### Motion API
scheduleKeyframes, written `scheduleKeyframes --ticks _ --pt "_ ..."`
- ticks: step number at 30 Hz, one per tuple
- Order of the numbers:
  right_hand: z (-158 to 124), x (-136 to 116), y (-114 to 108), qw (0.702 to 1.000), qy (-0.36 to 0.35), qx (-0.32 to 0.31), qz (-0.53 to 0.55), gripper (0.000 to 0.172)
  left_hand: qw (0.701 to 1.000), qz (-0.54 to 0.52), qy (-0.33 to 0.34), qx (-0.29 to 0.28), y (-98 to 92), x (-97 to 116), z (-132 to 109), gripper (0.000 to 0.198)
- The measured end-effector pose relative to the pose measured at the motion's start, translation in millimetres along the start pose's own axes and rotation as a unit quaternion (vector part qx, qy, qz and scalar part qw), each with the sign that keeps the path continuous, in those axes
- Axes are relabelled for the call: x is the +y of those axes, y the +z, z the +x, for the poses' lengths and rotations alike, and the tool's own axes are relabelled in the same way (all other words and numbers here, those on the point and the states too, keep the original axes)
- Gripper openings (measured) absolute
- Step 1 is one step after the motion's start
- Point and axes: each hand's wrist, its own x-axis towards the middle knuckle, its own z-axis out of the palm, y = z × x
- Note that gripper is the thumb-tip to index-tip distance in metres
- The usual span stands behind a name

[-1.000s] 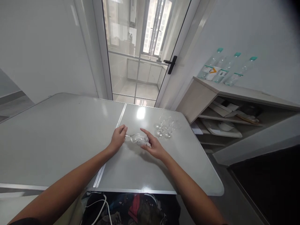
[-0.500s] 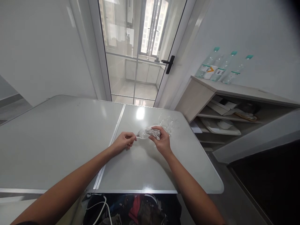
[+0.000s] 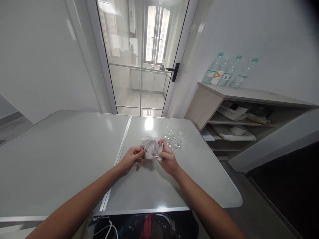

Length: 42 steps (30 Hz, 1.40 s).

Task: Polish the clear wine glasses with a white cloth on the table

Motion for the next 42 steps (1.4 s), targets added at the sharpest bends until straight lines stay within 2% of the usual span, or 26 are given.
scheduleKeyframes --ticks 3,4,6,8,10,12,15,17,18,19,21,24,27,30,33,36,38,40,42 --pt "-2.6 -1.4 8.8 0.994 0.019 0.002 0.106 0.061 1.000 -0.017 0.007 0.012 1.6 -3.5 0.8 0.047" --pt "-3.7 -1.3 9.5 0.995 0.008 0.009 0.102 0.066 1.000 -0.020 0.009 0.021 1.9 -4.4 1.3 0.047" --pt "-6.6 0.9 8.0 0.998 -0.038 0.024 0.036 0.070 0.999 -0.023 0.009 0.041 2.4 -5.6 2.1 0.047" --pt "-9.2 5.0 3.3 0.991 -0.105 0.028 -0.084 0.066 0.998 -0.020 0.009 0.056 2.6 -6.2 2.6 0.046" --pt "-9.2 9.5 -3.4 0.959 -0.175 -0.008 -0.224 0.061 0.998 -0.009 0.017 0.068 1.4 -6.4 2.8 0.047" --pt "-5.7 12.6 -11.5 0.905 -0.236 -0.052 -0.351 0.059 0.996 0.016 0.029 0.082 -1.5 -6.3 3.1 0.047" --pt "2.3 11.0 -23.1 0.819 -0.297 -0.080 -0.485 0.062 0.987 0.108 0.062 0.098 -7.2 -5.3 3.3 0.045" --pt "5.4 5.6 -26.7 0.787 -0.310 -0.097 -0.525 0.062 0.974 0.182 0.091 0.098 -9.0 -4.3 2.8 0.042" --pt "6.0 2.2 -26.5 0.784 -0.306 -0.110 -0.529 0.059 0.965 0.219 0.109 0.096 -9.0 -3.9 2.2 0.040" --pt "6.0 -1.2 -25.0 0.789 -0.294 -0.121 -0.526 0.055 0.953 0.259 0.130 0.092 -8.5 -3.8 1.3 0.038" --pt "5.6 -6.3 -19.2 0.824 -0.240 -0.122 -0.499 0.043 0.920 0.342 0.179 0.075 -6.5 -4.7 -0.9 0.034" --pt "6.1 -7.6 -10.8 0.896 -0.099 -0.118 -0.416 0.025 0.869 0.434 0.239 0.018 -3.8 -8.6 -5.0 0.028" --pt "8.3 -5.0 -12.0 0.943 0.028 -0.136 -0.303 0.013 0.835 0.476 0.276 -0.026 -2.1 -10.8 -8.9 0.027" --pt "9.6 -5.5 -19.7 0.962 0.137 -0.183 -0.151 0.016 0.810 0.497 0.309 -0.035 -1.4 -8.5 -10.6 0.026" --pt "9.4 -8.3 -23.3 0.941 0.249 -0.228 0.016 0.021 0.794 0.506 0.334 -0.042 -3.9 -5.6 -9.6 0.023" --pt "9.1 -9.7 -20.1 0.924 0.289 -0.206 0.141 0.024 0.791 0.507 0.341 -0.025 -9.5 -5.7 -6.8 0.021" --pt "9.0 -10.3 -17.2 0.920 0.298 -0.178 0.182 0.028 0.805 0.490 0.334 0.000 -12.2 -6.3 -5.2 0.020" --pt "8.9 -11.1 -14.9 0.929 0.285 -0.144 0.190 0.033 0.828 0.458 0.322 0.031 -12.5 -5.6 -4.1 0.020" --pt "8.7 -11.3 -12.7 0.950 0.229 -0.101 0.188 0.039 0.855 0.421 0.298 0.065 -10.0 -3.8 -3.4 0.022"
